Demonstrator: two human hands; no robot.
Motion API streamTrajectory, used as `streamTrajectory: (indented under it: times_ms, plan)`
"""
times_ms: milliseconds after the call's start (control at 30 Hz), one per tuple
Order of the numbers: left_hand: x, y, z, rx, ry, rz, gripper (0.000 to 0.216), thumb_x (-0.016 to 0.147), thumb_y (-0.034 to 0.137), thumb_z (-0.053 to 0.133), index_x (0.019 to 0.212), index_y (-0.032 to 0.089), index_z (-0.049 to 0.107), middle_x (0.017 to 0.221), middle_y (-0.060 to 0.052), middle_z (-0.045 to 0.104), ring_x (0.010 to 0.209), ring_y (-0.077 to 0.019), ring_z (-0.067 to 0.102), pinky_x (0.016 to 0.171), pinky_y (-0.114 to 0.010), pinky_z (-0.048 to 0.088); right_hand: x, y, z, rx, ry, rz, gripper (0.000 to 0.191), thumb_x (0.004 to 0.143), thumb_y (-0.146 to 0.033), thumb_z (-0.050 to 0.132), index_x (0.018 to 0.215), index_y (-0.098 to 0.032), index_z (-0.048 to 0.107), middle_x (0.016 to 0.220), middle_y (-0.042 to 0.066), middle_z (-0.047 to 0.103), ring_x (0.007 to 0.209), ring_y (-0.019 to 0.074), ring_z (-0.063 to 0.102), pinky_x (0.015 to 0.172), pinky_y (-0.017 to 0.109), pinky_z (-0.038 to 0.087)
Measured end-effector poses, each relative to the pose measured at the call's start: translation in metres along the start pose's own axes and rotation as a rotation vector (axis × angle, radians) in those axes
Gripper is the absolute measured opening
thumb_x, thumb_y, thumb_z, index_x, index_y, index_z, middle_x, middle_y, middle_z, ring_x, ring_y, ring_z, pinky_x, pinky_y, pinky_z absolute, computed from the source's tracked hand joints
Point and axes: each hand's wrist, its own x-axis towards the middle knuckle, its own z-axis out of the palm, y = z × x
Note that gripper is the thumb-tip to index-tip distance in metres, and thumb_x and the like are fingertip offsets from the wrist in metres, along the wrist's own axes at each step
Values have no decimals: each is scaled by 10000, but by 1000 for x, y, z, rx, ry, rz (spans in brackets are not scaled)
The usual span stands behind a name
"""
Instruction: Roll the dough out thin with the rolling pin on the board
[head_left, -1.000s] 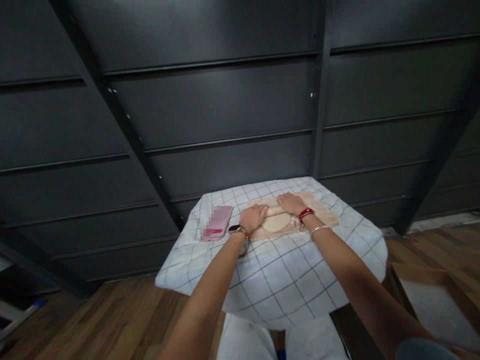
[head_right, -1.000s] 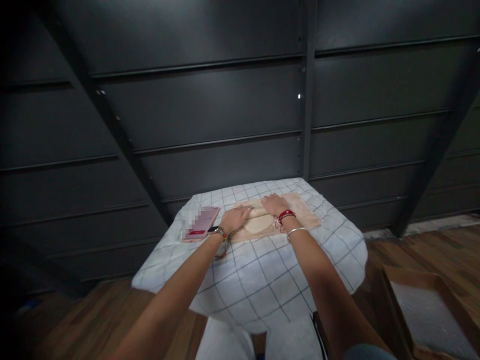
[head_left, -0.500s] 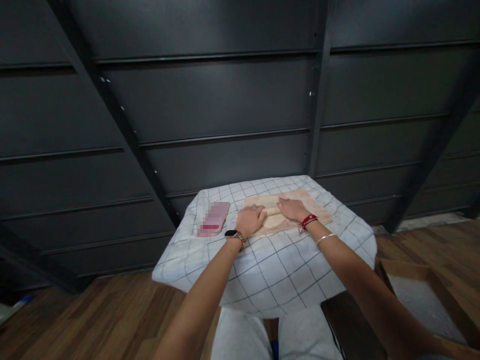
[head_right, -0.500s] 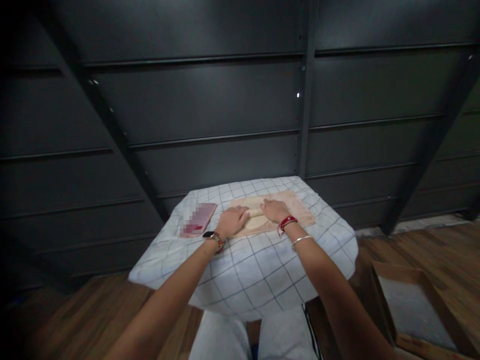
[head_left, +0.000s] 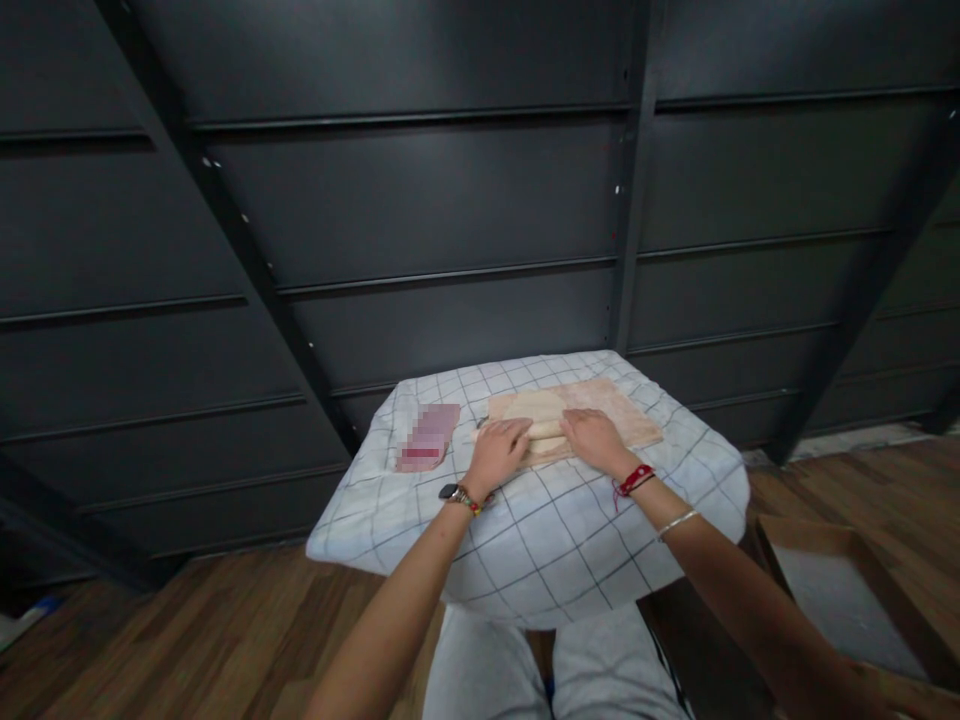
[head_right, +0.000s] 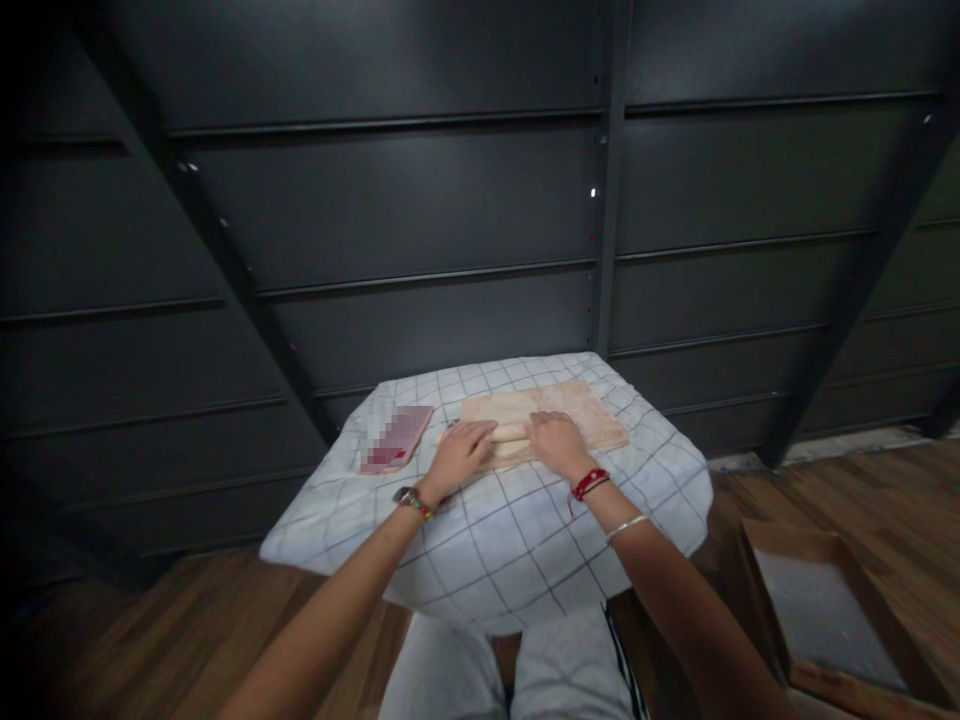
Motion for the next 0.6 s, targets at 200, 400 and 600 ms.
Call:
streamTrajectory:
  times_ms: [200,400,600]
  plan:
    - [-9,6,-2,-63,55,-8,295,934,230,414,1114,214,647,1139,-31,669,1082,-189,574,987,-370,394,-18,-1,8,22,88,-43,387,979,-217,302,1167,-85,613,1098,150,666,1048,211,592,952,334,392]
    - [-19,12,-13,-4,51,100,244,881,171,461,1012,230,659,1090,-18,678,1033,-183,578,994,-390,361,-42,-3,21,47,201,-64,364,961,-174,349,1222,-79,584,1125,141,657,1034,211,589,929,339,422]
    - [-4,6,-26,10,-12,200,284,925,210,384,982,203,662,1017,-39,672,1008,-188,571,949,-349,401,-52,1,18,13,220,-180,353,905,-133,466,1242,-158,568,1109,102,645,1000,204,575,879,337,442]
